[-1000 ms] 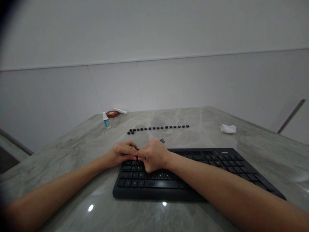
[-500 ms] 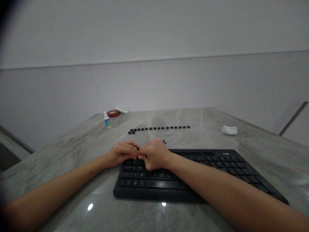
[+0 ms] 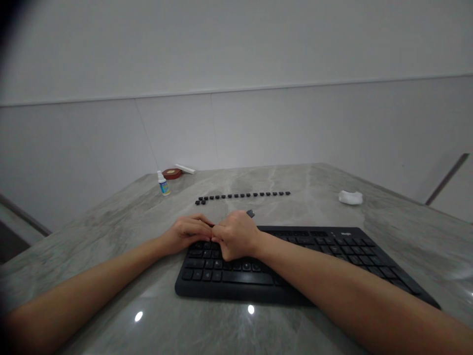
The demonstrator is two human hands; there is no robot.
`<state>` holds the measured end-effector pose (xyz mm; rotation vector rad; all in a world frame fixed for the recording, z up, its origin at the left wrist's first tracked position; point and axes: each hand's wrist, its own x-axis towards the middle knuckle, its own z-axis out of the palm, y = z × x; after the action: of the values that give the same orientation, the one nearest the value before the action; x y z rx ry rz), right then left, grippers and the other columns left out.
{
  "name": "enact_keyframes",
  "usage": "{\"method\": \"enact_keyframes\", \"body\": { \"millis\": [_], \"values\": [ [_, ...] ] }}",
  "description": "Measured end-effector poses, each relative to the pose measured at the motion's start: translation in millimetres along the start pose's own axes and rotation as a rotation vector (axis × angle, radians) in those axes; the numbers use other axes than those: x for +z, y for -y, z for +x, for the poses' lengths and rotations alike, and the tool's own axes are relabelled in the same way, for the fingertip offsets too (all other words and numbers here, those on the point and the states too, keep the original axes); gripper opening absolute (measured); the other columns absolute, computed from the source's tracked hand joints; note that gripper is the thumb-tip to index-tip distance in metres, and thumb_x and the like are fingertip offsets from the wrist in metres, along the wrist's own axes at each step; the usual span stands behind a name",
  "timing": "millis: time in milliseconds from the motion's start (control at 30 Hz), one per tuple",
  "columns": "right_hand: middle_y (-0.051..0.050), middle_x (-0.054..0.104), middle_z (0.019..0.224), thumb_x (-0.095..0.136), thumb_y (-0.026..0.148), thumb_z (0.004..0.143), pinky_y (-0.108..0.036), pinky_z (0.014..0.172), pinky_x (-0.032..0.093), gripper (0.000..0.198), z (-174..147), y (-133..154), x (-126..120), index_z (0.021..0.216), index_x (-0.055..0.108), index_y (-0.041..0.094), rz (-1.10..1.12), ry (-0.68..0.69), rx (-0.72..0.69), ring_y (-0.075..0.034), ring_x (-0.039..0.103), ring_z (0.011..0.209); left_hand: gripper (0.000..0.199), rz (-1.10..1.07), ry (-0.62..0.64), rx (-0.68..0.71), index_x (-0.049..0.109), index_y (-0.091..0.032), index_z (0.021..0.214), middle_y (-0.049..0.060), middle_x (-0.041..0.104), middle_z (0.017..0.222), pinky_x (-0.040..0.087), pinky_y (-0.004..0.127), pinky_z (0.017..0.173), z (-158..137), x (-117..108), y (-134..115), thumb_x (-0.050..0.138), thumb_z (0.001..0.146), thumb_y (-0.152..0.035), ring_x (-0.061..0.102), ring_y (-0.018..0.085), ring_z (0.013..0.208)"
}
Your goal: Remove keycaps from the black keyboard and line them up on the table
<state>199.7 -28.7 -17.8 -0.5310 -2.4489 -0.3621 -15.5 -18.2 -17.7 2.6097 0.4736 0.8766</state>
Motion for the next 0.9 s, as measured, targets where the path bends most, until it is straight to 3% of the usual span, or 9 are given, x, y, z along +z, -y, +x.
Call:
{"method": "enact_keyframes", "body": {
  "millis": [200, 900],
  "values": [
    [0.001, 0.057, 0.048, 0.051, 0.020, 0.073, -0.028, 0.045, 0.029, 0.019, 0.2, 1.9, -2.5, 0.056, 0.056, 0.018, -0.039, -0.086, -0.088, -0.012, 0.045, 0.040, 0.019, 0.035, -0.010, 0.027, 0.072, -0.021, 0.101, 0.005, 0.073, 0.088, 0.053, 0.028, 0.077, 0.3, 0.5, 0.0, 0.058, 0.089, -0.027, 0.064, 0.017, 0.087],
    [0.001, 0.057, 0.047, 0.053, 0.021, 0.070, -0.027, 0.046, 0.029, 0.017, -0.5, 4.8, -1.7, 0.053, 0.053, 0.018, -0.011, -0.053, -0.062, -0.013, 0.049, 0.041, 0.021, 0.038, 0.002, 0.175, 0.070, -0.022, 0.099, 0.006, 0.073, 0.099, 0.053, 0.036, 0.082, -2.4, -0.4, 2.0, 0.050, 0.094, -0.027, 0.067, 0.019, 0.091]
  ]
}}
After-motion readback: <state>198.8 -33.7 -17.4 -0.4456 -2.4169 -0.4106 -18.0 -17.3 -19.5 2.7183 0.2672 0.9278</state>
